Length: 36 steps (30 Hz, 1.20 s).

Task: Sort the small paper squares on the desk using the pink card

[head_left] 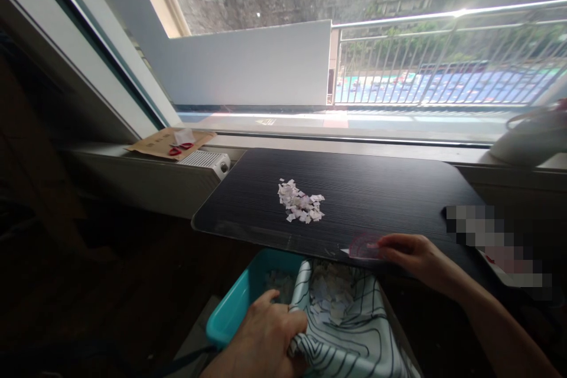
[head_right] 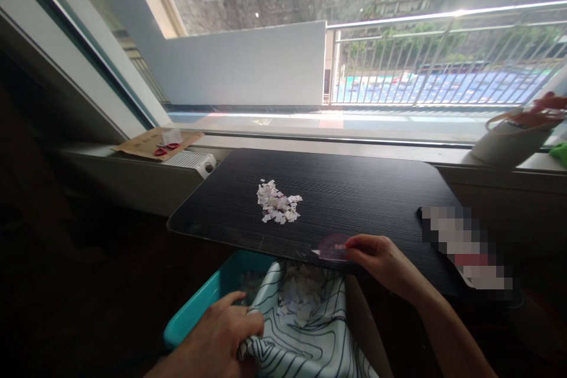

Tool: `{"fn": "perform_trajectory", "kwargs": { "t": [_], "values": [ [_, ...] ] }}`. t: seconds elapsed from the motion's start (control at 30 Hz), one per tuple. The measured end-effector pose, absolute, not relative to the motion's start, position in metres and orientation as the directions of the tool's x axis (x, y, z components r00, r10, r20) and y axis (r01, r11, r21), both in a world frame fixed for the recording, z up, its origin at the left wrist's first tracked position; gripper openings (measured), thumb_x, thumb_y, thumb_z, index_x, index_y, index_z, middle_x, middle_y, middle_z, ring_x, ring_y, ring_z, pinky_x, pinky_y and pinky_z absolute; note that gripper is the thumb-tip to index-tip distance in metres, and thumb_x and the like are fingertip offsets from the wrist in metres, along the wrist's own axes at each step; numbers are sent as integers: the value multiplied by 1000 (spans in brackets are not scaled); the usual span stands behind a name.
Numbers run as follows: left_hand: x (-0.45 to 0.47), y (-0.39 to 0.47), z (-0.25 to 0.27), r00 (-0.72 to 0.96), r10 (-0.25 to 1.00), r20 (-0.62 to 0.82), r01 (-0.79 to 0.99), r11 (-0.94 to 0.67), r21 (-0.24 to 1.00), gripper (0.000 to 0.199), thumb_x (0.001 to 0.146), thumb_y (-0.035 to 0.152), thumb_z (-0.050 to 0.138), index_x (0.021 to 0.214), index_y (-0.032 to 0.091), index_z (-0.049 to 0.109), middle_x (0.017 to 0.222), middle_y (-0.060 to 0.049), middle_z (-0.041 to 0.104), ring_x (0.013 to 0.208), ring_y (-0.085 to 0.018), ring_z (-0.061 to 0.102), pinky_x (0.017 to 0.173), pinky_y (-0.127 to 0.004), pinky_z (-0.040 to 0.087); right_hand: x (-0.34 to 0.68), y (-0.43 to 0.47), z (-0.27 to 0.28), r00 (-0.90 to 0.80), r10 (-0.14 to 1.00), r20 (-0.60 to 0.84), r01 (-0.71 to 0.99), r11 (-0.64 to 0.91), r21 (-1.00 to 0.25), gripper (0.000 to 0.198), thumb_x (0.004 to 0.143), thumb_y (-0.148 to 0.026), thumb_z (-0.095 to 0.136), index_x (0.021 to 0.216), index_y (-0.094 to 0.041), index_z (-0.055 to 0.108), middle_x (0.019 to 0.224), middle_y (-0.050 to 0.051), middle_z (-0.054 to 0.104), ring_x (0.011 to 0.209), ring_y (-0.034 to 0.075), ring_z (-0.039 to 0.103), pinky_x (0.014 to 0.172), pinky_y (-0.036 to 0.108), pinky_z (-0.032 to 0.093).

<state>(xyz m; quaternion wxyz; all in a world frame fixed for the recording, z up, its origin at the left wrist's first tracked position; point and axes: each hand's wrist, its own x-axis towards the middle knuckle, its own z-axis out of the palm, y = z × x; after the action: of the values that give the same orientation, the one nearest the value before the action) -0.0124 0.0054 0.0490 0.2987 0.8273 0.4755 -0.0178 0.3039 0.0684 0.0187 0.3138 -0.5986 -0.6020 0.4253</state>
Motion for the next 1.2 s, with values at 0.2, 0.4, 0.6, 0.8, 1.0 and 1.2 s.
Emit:
{"fn": "perform_trajectory", "kwargs": {
  "t": [0.2, 0.4, 0.6, 0.8, 1.0, 1.2],
  "values": [
    [-10, 8, 54, 539, 764, -355, 809, -352, 472, 8, 68, 20, 63, 69, 21, 55, 70, 5, 63, 74, -15, 62, 107, -37, 25, 300, 69, 20, -26, 994, -107, 481, -81, -873, 30, 76, -42, 64, 86, -16, 76, 79, 4, 74, 71, 20, 65, 67, 26, 50],
    [-9, 10, 57, 540, 746, -389, 817, -354, 456, 6, 71, 22, 63, 71, 21, 57, 72, 3, 65, 76, -15, 64, 107, -38, 26, 292, 63, 26, -211, 957, -200, 523, -62, -850, 22, 79, -35, 61, 80, -17, 73, 72, 1, 70, 68, 17, 62, 60, 23, 46],
    [-15, 13, 41, 524, 740, -421, 832, -339, 440, 14, 67, 27, 73, 69, 21, 60, 73, 3, 66, 81, -17, 65, 108, -36, 26, 270, 88, 27, -104, 994, -34, 506, 24, -862, 30, 77, -41, 62, 87, -16, 75, 79, 5, 75, 72, 20, 66, 66, 26, 50],
    [-29, 11, 12, 559, 774, -296, 814, -446, 372, 15, 73, 32, 72, 70, 21, 62, 64, 5, 62, 66, -14, 63, 102, -38, 34, 229, 136, 13, -70, 995, 76, 568, 102, -817, 30, 79, -37, 57, 90, -17, 76, 80, 5, 77, 72, 21, 69, 67, 27, 51],
    [-44, 15, -40, 543, 766, -344, 833, -441, 333, 23, 75, 37, 71, 62, 21, 60, 54, 7, 55, 57, -12, 58, 100, -45, 36, 234, 150, 19, 33, 991, 128, 671, 73, -738, 28, 78, -36, 57, 88, -20, 77, 75, 4, 76, 69, 21, 68, 63, 28, 48],
    [-42, 20, -51, 544, 779, -312, 837, -478, 266, 17, 74, 34, 68, 63, 23, 62, 55, 6, 55, 57, -14, 58, 98, -45, 38, 212, 159, 34, -14, 986, 164, 708, 126, -695, 28, 80, -34, 54, 89, -20, 77, 73, 3, 75, 66, 19, 65, 59, 25, 44]
  ]
}}
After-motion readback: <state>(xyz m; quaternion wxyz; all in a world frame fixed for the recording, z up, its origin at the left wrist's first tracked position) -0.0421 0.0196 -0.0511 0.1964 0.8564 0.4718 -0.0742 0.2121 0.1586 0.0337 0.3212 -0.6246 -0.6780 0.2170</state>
